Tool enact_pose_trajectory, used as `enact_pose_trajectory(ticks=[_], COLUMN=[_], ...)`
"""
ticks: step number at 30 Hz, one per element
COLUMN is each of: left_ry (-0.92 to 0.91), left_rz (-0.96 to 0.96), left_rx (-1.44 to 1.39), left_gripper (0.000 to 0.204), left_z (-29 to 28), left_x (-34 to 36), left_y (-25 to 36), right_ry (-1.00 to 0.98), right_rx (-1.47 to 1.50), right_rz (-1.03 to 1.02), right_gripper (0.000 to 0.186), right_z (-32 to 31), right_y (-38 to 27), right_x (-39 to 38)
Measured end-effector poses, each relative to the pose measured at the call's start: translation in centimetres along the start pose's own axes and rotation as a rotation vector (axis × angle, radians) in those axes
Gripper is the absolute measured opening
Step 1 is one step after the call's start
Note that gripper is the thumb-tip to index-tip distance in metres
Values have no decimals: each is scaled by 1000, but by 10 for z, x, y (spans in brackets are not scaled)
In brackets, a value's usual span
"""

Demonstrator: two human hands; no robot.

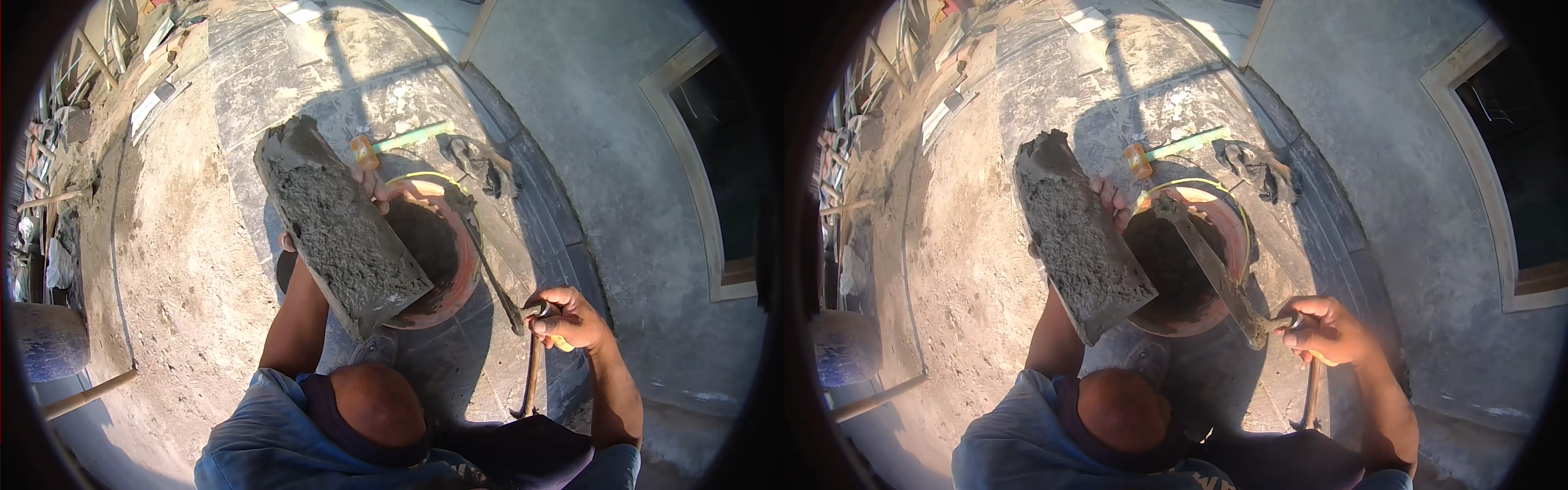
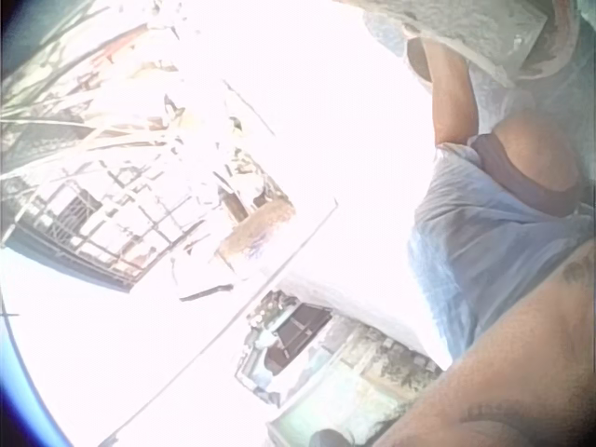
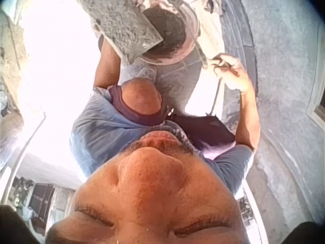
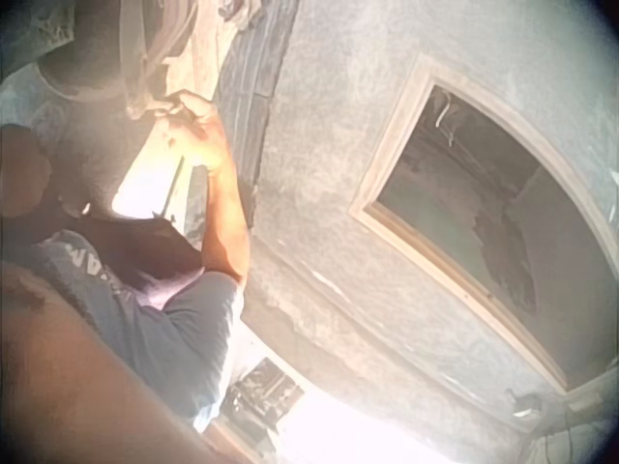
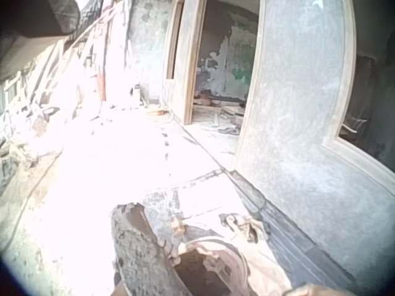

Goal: Applying mortar to a brick and carefully placing it into a gap in a wall under renovation.

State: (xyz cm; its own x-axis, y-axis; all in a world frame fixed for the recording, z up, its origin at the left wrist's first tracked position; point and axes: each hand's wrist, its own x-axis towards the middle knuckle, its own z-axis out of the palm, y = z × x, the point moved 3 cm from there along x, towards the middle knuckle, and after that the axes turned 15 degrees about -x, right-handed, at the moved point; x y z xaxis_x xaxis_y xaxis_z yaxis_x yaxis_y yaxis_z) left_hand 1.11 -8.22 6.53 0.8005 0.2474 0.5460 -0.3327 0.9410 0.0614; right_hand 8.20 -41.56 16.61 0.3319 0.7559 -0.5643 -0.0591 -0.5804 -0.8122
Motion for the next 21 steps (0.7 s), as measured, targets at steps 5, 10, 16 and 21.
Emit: enact_pose_trajectory(ticks=[5,10,16,21], left_ry=[81,54,62,-13], left_rz=[-67,-183,-123,-180], left_rx=[-118,-150,-159,-204], left_gripper=[111,115,113,110], left_z=[-28,-13,8,8], left_x=[-17,-13,-13,-8], left_y=[-11,-22,-11,-8], right_ry=[-33,-7,-18,51], right_rx=[-256,-486,-802,-802], right_rz=[-101,-275,-280,-280], right_gripper=[29,20,20,21], right_z=[6,9,-18,-30], right_y=[-24,-37,-33,-17], right_x=[37,55,23,-2])
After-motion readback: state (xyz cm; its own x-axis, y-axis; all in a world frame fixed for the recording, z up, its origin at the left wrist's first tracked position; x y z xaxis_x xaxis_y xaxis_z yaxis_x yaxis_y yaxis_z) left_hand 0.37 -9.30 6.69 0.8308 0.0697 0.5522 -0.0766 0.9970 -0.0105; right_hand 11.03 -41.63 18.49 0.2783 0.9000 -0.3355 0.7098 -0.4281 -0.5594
